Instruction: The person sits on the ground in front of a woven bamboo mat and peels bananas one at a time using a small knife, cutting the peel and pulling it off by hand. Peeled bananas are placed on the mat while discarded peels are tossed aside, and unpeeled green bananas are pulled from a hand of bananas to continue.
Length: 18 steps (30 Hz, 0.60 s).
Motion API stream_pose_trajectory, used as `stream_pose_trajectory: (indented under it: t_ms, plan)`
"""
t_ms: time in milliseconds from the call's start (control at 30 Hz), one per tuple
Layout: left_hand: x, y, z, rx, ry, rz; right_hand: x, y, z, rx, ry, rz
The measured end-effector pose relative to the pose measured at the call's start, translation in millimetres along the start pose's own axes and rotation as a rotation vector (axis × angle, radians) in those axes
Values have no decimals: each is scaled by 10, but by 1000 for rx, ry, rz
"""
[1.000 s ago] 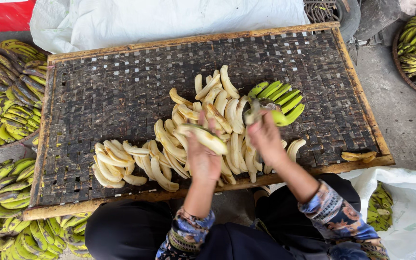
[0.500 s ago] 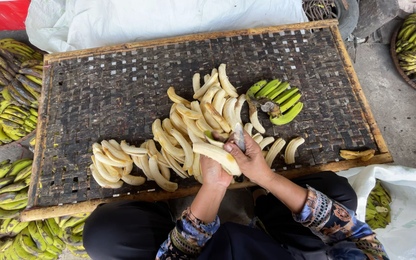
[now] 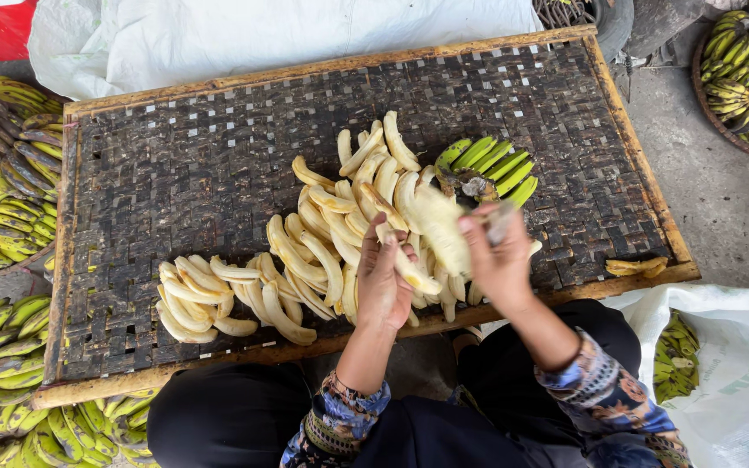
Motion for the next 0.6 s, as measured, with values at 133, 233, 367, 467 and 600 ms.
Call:
stream_pose_trajectory:
  t_ms: [133, 233, 367, 467, 600]
  plan:
    - [48, -118, -132, 6, 107, -23, 28, -32, -855, 299, -78, 10]
    - [164, -210, -276, 43, 92, 13, 47, 172, -1813, 462, 107, -102]
    - [294, -291, -388, 84, 67, 187, 102, 854, -3042, 577, 671, -26]
    - [414, -342, -462, 129, 51, 282, 328, 1386, -3571, 592, 1131, 147]
    - [491, -375, -532, 163, 81, 331, 954, 1791, -3707, 331, 1347, 801]
Point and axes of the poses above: each hand's wrist, its own y-axis away from the middle knuckle, its own z-axis out of the palm, x = y × z, the point moved 2 cm from there along -y, towards the middle knuckle, and after that the axes turned 2 degrees about -y, right-handed, at the moved point
